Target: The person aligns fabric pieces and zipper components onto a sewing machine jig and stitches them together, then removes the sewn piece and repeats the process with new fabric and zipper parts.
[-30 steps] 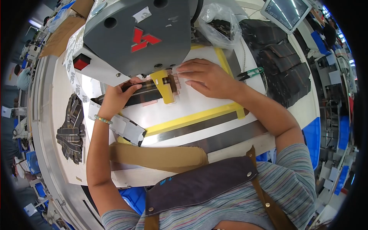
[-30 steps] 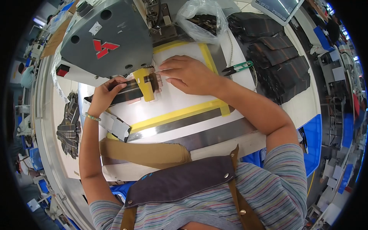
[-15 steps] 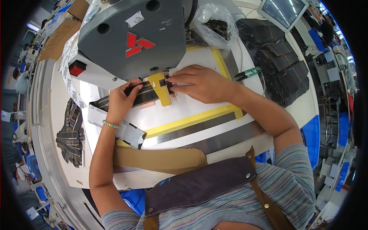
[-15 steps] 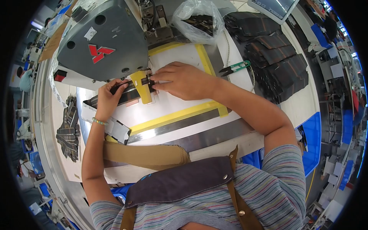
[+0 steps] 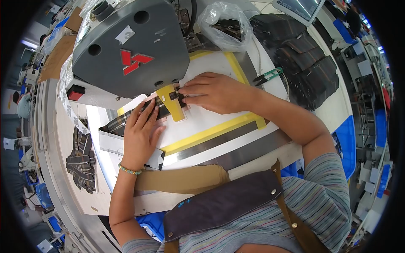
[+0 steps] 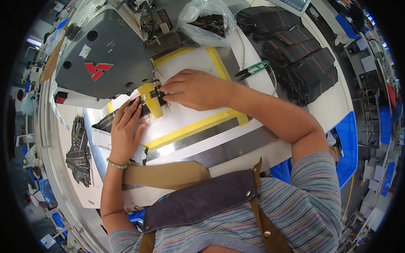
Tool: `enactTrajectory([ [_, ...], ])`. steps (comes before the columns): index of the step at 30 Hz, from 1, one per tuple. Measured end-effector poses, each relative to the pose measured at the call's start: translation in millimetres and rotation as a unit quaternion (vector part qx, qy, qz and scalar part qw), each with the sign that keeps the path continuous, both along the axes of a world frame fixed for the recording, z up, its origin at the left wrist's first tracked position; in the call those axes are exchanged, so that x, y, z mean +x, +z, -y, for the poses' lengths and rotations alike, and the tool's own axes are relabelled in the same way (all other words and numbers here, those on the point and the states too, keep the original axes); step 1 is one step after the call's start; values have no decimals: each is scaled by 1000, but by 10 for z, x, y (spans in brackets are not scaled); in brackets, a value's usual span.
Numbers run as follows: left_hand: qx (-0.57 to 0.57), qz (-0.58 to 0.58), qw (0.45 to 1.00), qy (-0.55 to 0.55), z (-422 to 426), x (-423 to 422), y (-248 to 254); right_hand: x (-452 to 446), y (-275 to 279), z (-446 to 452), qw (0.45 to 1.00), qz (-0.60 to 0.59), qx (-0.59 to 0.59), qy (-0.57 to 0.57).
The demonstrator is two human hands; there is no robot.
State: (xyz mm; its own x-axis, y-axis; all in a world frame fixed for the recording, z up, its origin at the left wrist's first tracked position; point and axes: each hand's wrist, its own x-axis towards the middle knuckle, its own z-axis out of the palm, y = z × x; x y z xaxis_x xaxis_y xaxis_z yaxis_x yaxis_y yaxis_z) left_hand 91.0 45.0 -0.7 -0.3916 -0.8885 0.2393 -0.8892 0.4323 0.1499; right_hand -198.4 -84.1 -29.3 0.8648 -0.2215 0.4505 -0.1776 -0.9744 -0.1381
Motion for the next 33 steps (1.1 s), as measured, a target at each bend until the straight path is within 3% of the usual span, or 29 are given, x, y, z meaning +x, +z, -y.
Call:
enactTrajectory([
  [33, 4, 11, 1000, -5, -32, -46, -8, 14, 55, -26, 998, 48, 27, -13],
])
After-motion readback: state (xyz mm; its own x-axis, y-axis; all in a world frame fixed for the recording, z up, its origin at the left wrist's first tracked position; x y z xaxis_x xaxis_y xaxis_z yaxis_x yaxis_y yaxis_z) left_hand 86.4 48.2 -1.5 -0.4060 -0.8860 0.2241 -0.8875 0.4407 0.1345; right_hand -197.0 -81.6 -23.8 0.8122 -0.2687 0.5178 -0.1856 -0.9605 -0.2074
